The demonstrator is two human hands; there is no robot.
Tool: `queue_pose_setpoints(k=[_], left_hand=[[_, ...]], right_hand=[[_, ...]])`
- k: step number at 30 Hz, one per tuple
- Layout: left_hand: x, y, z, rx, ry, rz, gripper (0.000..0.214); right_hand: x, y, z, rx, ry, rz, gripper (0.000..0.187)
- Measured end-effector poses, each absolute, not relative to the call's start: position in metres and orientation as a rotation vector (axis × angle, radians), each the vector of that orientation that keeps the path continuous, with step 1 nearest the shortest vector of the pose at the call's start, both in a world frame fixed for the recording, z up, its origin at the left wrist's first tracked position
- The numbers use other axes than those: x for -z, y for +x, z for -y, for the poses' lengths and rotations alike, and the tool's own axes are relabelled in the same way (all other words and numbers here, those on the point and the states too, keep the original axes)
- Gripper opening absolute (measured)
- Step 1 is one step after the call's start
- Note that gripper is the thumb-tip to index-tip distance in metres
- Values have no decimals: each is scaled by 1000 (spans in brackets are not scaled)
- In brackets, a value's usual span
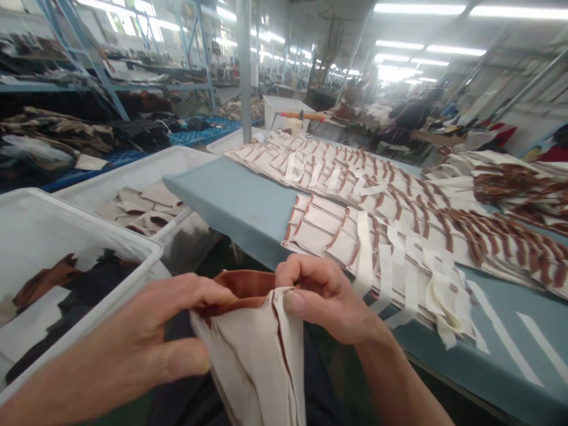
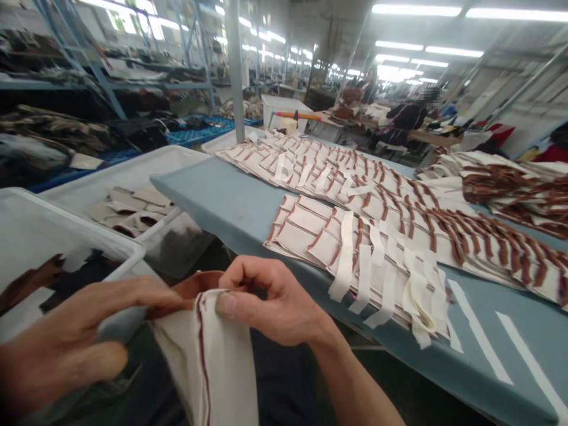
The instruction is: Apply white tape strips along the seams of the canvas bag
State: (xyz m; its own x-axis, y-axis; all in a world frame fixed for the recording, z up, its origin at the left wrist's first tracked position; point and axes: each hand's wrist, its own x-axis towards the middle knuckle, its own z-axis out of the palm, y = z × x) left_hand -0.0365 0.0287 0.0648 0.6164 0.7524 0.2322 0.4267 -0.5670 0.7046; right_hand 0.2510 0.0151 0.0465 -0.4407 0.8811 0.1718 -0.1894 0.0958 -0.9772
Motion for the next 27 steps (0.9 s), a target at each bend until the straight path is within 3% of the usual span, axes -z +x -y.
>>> queue_pose_setpoints(k=[4,17,27], left_hand=[[-72,-3,-43,-666,2050,-721,9],[-38,28,-44,-505,1718,-691,28],[-27,32,-38,-505,1665,-719,28]], right_hand=[[-36,249,-22,-1546,-766,1475,53],[-18,256,-17,-1583,-868,1518,54],[12,259,-20,-1711,-736,1416,54]])
